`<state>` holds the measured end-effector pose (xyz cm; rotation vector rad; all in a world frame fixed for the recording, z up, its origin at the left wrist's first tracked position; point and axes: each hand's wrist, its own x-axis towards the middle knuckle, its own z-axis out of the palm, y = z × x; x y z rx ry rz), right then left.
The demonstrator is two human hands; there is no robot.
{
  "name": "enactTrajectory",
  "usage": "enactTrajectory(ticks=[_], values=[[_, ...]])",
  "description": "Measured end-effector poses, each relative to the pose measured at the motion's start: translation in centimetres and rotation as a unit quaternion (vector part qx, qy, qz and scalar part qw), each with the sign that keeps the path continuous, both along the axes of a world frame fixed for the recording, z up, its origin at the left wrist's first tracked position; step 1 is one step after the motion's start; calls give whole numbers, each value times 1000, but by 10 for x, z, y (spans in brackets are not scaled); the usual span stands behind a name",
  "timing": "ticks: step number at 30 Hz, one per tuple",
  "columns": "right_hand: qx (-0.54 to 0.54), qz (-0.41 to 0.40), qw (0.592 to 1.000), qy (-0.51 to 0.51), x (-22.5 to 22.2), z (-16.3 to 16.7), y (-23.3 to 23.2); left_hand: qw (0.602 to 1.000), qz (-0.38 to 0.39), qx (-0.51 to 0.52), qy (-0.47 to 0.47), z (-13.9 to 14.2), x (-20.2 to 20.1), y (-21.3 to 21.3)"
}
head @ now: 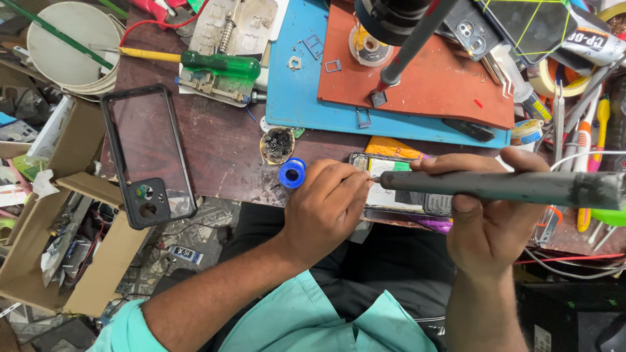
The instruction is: The person uses a hot air gun to heat and remove components from a disassembled mobile phone on a cluttered workbench. They then handle a phone back cover, applying a liquid from a small bottle to its surface.
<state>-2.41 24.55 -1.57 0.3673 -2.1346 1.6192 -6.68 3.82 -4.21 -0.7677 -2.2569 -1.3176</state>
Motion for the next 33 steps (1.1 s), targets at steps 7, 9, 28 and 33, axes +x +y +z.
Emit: enactTrajectory(ticks=[7, 9, 28, 33], values=[[-52, -6, 998, 17, -7, -7, -1, 999, 36, -23, 0, -1, 0, 3], [-41, -15, 999, 17, -9, -7, 0, 999, 36, -14, -10, -1, 0, 3], [-17, -8, 1000, 15, -5, -8, -1, 999, 15, 20, -37, -1, -2, 1], [31, -16, 999, 30, -2, -10, 1, 999, 16, 25, -36, -1, -1, 1]])
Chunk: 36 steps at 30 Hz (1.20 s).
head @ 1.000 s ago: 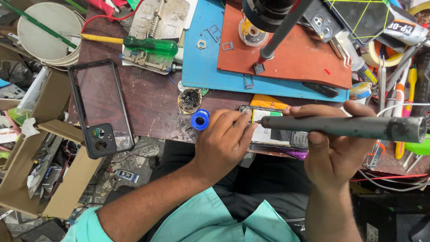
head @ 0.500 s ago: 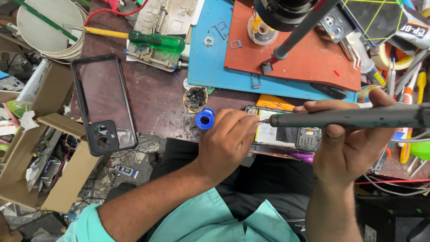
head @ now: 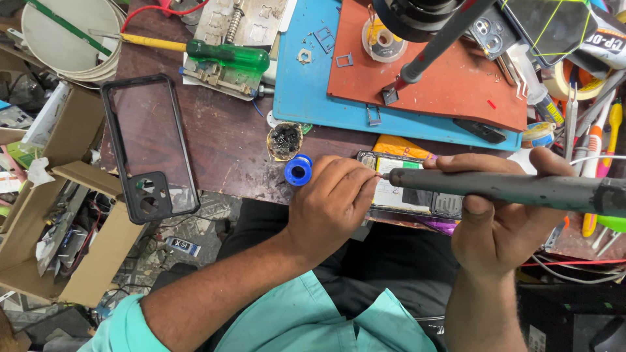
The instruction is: The person uses a hot air gun to heat and remove components from a disassembled mobile phone on a cluttered workbench. They then handle a phone back cover, applying a liquid from a small bottle to its surface.
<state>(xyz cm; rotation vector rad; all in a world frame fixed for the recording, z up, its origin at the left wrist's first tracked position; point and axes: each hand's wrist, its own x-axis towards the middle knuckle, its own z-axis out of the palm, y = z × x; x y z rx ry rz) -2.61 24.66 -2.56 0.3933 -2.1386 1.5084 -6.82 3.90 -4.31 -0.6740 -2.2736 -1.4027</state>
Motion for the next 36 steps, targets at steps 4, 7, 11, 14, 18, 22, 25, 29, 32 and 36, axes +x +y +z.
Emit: enactTrajectory(ticks=[4, 7, 11, 14, 18, 22, 25, 29, 32, 36], values=[[-12, 2, 1000, -7, 1, 1, -1, 1000, -6, -8, -2, -1, 0, -1], [-23, 9, 1000, -8, 1, 1, -3, 1000, -7, -14, 2, -2, 0, -1], [-7, 10, 1000, -15, 1, 4, -5, 1000, -9, -24, 4, -3, 0, -2], [48, 10, 999, -15, 2, 8, -4, 999, -5, -36, 13, -4, 1, -2], [52, 27, 998, -7, 3, 9, -4, 999, -1, -35, 15, -5, 1, -2], [60, -17, 998, 11, 2, 5, -8, 999, -4, -38, 21, -5, 1, -2], [49, -17, 999, 14, 1, 4, -9, 999, -5, -38, 24, -5, 0, -3], [53, -13, 998, 10, 2, 6, -10, 999, -3, -38, 24, -5, 1, -4], [72, -13, 997, -1, 4, 10, -11, 999, -3, -40, 25, -5, 1, -3], [77, -9, 997, -1, 4, 12, -12, 999, -4, -41, 27, -5, 1, -3]])
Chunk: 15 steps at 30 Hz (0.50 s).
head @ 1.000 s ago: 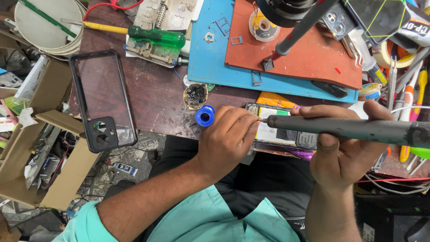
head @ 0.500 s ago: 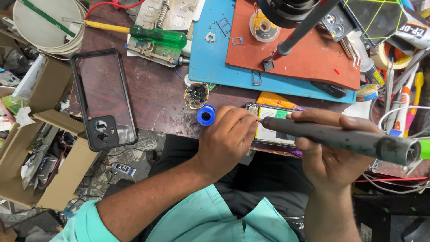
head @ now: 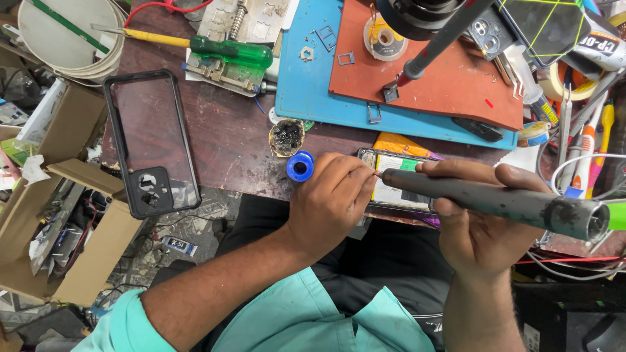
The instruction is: The person uses a hot air gun to heat and remove components from a disassembled mobile phone on a cluttered workbench. They then handle a phone back cover, applying a liquid from a small bottle to its surface.
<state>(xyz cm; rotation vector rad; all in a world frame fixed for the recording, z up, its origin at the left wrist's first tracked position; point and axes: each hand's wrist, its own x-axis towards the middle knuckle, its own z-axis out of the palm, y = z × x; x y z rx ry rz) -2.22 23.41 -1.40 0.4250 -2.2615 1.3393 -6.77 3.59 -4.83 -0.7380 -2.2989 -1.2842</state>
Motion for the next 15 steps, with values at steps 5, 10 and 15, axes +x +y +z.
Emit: enactTrajectory(ticks=[5, 10, 15], values=[[-17, 30, 999, -2, 0, -1, 0, 1000, 2, 7, -4, 1, 1, 0], [-12, 16, 1000, -3, 2, -2, 2, 1000, 8, 6, 5, 3, -1, 1], [-19, -6, 1000, 3, 2, -3, 4, 1000, 12, 4, 18, 5, -2, 1]])
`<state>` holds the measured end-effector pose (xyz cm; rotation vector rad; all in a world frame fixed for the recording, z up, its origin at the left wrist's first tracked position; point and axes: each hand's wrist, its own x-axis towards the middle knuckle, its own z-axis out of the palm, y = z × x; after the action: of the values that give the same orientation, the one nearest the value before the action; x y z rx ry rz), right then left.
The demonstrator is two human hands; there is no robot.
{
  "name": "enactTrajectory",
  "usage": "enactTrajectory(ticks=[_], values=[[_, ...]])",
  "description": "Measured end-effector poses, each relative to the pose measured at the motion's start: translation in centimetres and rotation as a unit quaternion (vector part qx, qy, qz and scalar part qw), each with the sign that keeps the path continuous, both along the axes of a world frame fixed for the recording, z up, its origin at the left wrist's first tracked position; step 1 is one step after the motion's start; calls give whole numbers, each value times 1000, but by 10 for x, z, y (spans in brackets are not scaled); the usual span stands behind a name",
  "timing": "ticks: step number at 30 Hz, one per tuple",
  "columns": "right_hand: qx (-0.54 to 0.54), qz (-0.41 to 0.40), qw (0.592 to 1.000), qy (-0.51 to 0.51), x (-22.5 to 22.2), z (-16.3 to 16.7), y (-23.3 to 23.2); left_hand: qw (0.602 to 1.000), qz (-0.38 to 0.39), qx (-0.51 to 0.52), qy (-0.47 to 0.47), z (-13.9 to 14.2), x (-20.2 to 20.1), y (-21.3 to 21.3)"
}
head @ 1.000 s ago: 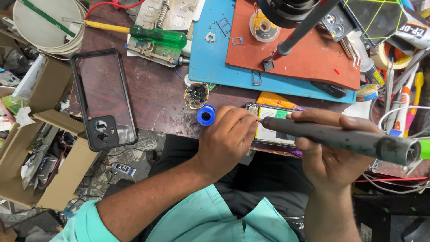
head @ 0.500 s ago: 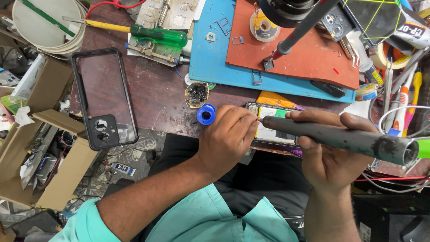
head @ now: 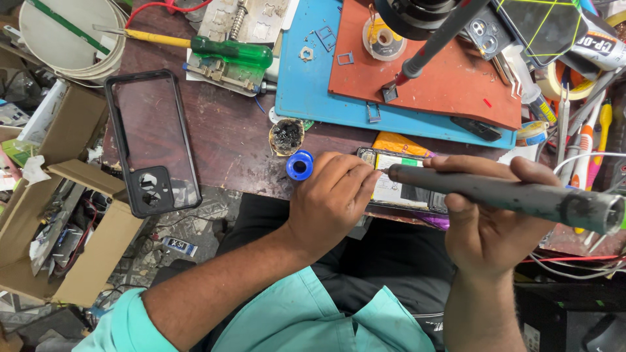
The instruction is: The person uses a hot air gun to heat and remove components from a disassembled mobile phone on a cluttered workbench. They then handle a phone back cover, applying a liquid from a small bottle to its surface.
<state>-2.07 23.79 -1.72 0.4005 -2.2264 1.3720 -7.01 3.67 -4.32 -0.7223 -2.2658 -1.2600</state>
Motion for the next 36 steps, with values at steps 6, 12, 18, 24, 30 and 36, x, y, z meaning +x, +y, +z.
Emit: enactTrajectory(ticks=[6, 12, 18, 24, 30, 36], values=[[-67, 4, 998, 6, -14, -8, 3, 999, -11, -42, 25, 0, 0, -3], [-40, -6, 999, -8, -29, -15, 7, 994, 0, -82, 66, -2, 0, -1], [-24, -4, 1000, -9, -33, -17, 4, 995, -16, -84, 60, -4, -1, -3], [-21, -9, 1000, -6, -34, -18, 5, 995, -13, -83, 59, -3, -2, -3], [-11, -3, 1000, -1, -34, -19, 6, 995, -11, -78, 55, -3, -1, -3], [-7, -1, 1000, 3, -35, -19, 6, 995, -11, -76, 56, -3, 0, -3]])
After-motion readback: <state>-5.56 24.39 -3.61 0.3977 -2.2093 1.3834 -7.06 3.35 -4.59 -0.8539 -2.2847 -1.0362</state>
